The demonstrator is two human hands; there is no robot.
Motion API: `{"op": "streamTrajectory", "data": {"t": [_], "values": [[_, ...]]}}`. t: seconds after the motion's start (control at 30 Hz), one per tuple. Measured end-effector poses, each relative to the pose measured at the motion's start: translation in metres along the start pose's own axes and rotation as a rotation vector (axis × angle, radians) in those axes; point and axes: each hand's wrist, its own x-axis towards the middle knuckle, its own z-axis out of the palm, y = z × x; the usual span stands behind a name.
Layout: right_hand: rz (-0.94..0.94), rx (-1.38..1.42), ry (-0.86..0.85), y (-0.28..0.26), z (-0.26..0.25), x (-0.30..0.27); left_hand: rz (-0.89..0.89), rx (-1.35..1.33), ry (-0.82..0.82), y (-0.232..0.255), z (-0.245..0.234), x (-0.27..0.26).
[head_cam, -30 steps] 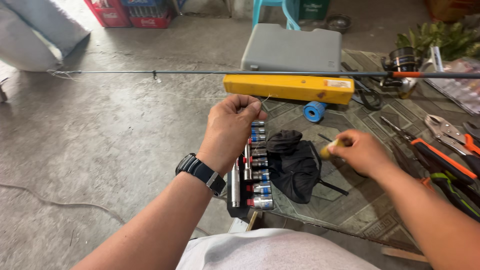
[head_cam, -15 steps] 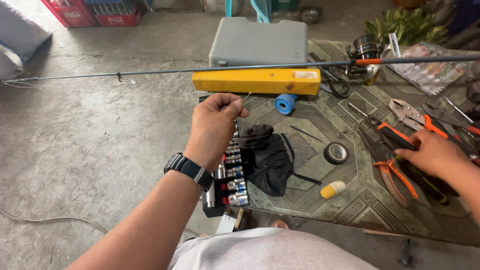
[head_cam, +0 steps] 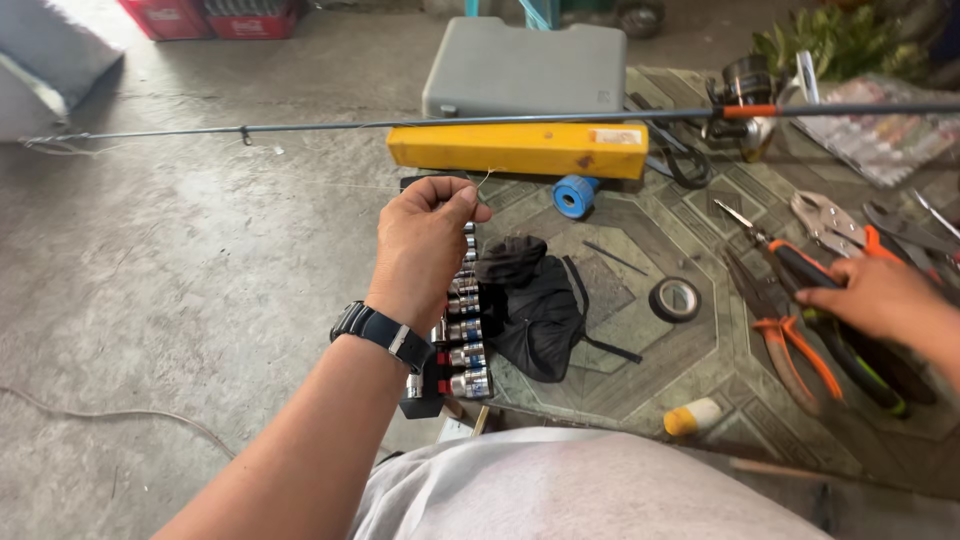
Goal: The person assembles a fishing rig by threading a line through a yellow cylindrical float, attaching a metal swivel, and securing the components with pliers. The person repeatedly adjusts the line and float, using tools to tighten connections.
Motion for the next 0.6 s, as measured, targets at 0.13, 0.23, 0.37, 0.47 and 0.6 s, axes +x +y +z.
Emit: {"op": "streamTrajectory", "data": {"t": [0.13, 0.23, 0.37, 0.47, 0.6], "values": [[0.009, 0.027, 0.100, 0.007, -0.001, 0.007, 0.031, -0.125, 0.036, 0.002, -0.003, 0.002], [0.093, 0.786, 0.094, -0.008, -0.014, -0.018, 0.027, -0.131, 0.077, -0.003, -0.004, 0.003], [0.171, 1.564, -0.151, -0.059, -0.076, -0.062, 0.032, -0.132, 0.094, -0.009, 0.004, 0.008], [0.086, 1.752, -0.384, -0.127, -0.118, -0.096, 0.010, -0.066, 0.116, -0.015, 0.011, 0.011], [-0.285, 1.603, -0.472, -0.236, -0.147, -0.128, -0.087, -0.057, 0.142, -0.026, 0.022, 0.020]]}}
